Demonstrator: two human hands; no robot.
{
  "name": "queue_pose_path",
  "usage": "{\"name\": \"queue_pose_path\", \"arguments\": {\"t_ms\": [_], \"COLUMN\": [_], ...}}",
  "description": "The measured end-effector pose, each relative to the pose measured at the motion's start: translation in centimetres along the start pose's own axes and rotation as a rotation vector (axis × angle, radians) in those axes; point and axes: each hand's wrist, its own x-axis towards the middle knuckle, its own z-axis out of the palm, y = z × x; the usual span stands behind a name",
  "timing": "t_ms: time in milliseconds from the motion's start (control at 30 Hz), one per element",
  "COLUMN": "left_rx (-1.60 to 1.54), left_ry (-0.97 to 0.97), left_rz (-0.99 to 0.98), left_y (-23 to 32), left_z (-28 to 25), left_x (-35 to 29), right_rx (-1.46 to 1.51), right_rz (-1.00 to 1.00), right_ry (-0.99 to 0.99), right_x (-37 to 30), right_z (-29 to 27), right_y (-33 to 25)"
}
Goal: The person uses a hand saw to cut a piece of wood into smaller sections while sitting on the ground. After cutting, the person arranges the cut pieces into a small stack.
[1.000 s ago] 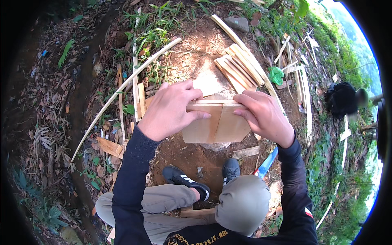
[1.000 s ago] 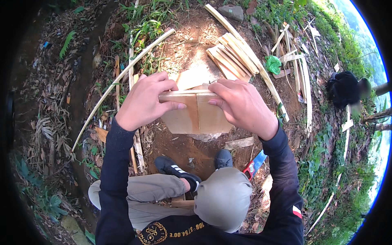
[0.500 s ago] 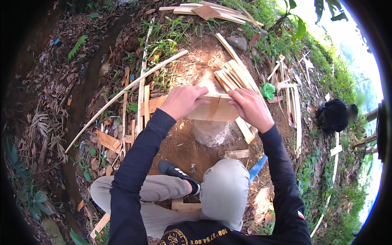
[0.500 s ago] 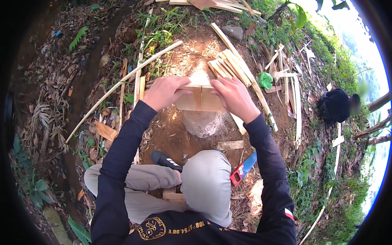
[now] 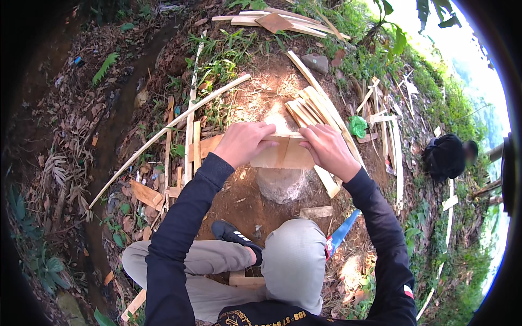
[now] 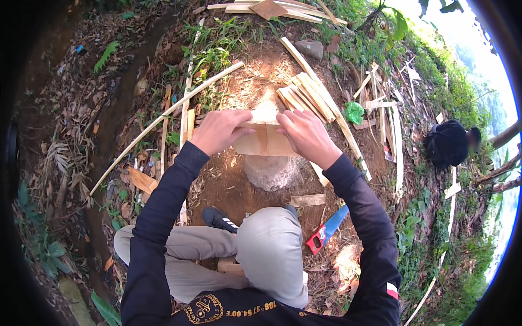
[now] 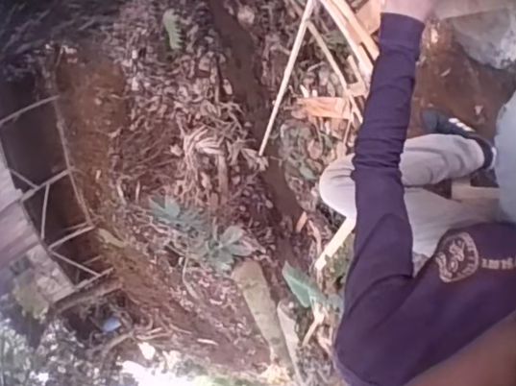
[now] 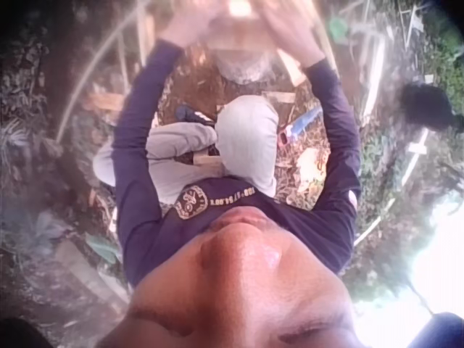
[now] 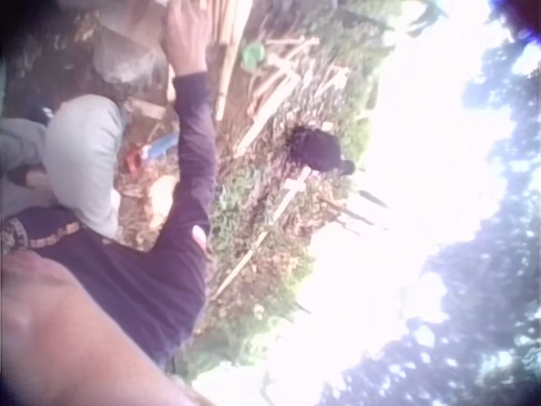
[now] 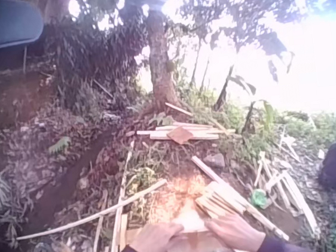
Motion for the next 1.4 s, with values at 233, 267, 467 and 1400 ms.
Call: {"name": "queue_pose_path", "arguments": {"t_ms": [233,267,467,1400], "left_rx": [0.042,0.046,0.080,-0.001], "left_ry": [0.094,0.117,0.142,0.051], "left_rz": [0.047,0.083,0.215,0.056], "left_y": [-0.1,-0.2,-1.1,-0.9], "left_z": [0.6,0.8,1.0,0.7], "left_x": [-0.6,-0.5,-0.1,0.9], "right_rx": [-0.060,-0.085,-0.155,0.014], "right_rz": [-0.083,-0.092,-0.160,0.136], "right_ry": [0.028,0.022,0.009,-0.276], "right_x": [-0.4,-0.7,-0.5,2.9], "right_z": [0.3,0.4,0.7,2.0], "right_y": [-0.3,-0.1,1.1,0.4]}}
